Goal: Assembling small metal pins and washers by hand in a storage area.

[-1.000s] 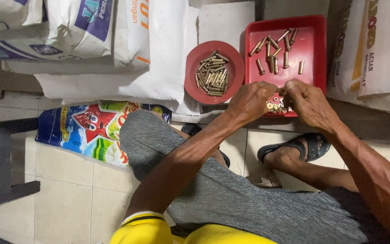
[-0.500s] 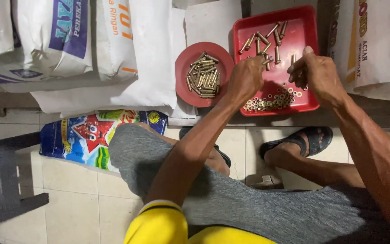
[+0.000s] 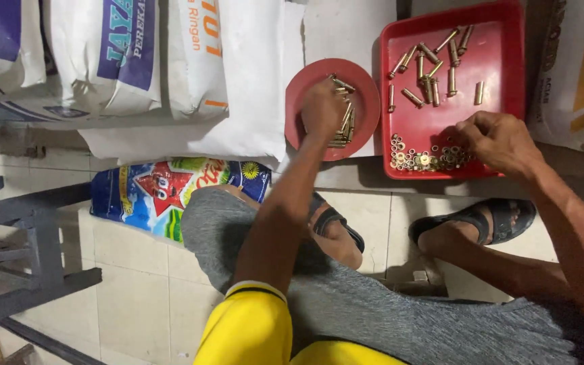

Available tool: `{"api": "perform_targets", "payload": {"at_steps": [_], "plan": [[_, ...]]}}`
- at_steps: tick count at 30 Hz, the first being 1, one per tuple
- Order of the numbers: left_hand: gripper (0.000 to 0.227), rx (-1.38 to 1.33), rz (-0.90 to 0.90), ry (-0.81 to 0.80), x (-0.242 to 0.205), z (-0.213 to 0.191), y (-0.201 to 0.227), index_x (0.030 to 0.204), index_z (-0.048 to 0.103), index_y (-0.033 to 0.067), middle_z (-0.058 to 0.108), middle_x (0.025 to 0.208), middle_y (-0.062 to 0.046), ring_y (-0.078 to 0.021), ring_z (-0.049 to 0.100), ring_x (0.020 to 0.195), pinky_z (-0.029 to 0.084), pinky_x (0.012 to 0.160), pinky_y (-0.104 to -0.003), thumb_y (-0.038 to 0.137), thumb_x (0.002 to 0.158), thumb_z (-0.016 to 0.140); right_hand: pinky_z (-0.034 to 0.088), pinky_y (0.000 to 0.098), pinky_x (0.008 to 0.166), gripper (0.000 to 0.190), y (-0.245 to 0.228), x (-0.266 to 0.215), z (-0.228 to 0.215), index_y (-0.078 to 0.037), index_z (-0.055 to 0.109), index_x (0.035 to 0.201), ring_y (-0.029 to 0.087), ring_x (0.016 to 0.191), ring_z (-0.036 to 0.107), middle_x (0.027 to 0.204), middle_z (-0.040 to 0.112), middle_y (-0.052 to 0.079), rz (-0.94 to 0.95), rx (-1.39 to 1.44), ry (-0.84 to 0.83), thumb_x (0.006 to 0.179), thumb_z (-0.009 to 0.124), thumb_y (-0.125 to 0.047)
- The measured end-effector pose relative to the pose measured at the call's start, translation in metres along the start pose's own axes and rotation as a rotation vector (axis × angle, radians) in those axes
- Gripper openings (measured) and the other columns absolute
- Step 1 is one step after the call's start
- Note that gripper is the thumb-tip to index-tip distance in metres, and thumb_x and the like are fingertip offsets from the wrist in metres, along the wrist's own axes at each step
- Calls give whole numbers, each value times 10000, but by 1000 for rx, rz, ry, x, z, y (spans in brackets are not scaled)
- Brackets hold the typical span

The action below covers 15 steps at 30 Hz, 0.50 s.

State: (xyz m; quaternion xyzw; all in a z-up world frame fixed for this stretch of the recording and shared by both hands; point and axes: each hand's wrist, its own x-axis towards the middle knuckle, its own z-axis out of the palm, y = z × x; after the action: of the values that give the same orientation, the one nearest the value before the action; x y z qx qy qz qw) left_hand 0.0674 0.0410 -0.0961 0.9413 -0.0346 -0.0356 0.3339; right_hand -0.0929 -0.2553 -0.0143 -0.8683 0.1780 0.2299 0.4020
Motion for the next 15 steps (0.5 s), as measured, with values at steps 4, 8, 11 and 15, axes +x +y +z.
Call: {"api": "perform_targets", "payload": {"at_steps": [4,8,11,15], "plan": [[152,121,118,-58,-9,-4,-37,839,696,33,692,922,-168,-330,666,895,608,733,-431,-56,853,574,454,441,721,434,1,4,8,-21,731,969,299,758,615,856,716,169,5,-59,-17,1101,549,-392],[235,70,193,-90,-23,-26,-16,1020,710,-6,693,1099,-188,-354,650,1000,577,799,-432,-27,929,495,464,437,706,424,-3,2,10,-33,656,897,284,693,592,803,680,158,-3,-25,-46,1113,526,-373],[341,-76,28,-166,-32,-42,7,1120,637,37,657,1114,-167,-312,613,1003,521,767,-452,172,987,353,471,419,687,425,-2,-2,11,-46,640,864,260,650,567,742,651,134,-8,-5,-43,1122,527,-366],[361,649,711,34,-16,5,-49,1124,666,14,659,1168,-198,-334,659,1056,591,839,-440,-140,797,669,415,400,663,407,-7,-8,9,-46,689,872,242,661,533,724,628,114,27,14,8,1083,560,-370]]}}
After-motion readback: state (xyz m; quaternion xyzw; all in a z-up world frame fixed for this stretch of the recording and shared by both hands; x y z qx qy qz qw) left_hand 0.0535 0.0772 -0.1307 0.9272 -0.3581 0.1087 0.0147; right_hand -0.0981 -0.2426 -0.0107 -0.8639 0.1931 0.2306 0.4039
